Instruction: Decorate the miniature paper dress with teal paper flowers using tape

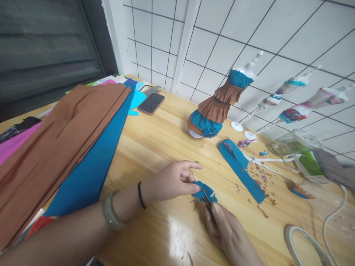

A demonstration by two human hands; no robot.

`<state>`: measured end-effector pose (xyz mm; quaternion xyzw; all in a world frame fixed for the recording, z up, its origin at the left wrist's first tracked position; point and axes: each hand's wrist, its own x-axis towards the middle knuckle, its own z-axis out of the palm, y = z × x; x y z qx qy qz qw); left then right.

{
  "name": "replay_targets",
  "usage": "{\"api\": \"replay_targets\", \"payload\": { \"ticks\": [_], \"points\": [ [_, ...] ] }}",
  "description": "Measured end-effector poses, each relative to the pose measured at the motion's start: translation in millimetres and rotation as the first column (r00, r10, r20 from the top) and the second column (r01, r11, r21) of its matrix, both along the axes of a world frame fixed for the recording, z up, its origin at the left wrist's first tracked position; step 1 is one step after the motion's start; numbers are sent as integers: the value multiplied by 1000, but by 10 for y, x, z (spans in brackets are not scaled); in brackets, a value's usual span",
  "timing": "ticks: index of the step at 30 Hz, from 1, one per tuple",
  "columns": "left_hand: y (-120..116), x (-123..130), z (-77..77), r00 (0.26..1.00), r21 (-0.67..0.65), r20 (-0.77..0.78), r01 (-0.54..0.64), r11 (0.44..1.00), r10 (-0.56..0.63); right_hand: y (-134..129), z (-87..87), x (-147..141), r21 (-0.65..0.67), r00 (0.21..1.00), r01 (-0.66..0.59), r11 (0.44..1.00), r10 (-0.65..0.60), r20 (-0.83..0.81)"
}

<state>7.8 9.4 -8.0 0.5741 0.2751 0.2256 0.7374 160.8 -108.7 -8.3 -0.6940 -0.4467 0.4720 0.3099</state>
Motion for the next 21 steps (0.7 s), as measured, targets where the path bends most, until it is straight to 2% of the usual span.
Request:
{"api": "replay_targets", "payload": {
  "ticks": [8, 15, 21],
  "points": [
    [7, 6, -2, 1000, -14, -14, 1, 1000, -1, -22, 7, 3, -7, 999, 32, 999, -32, -8],
    [-12, 22, 1, 1000, -41, -21, 13, 999, -14, -4, 45, 4, -25, 999, -34, 999, 33, -34],
    [-17, 15, 16, 999, -39, -29, 20, 999, -21, -1, 58, -2, -19, 999, -40, 999, 39, -35]
  ]
}}
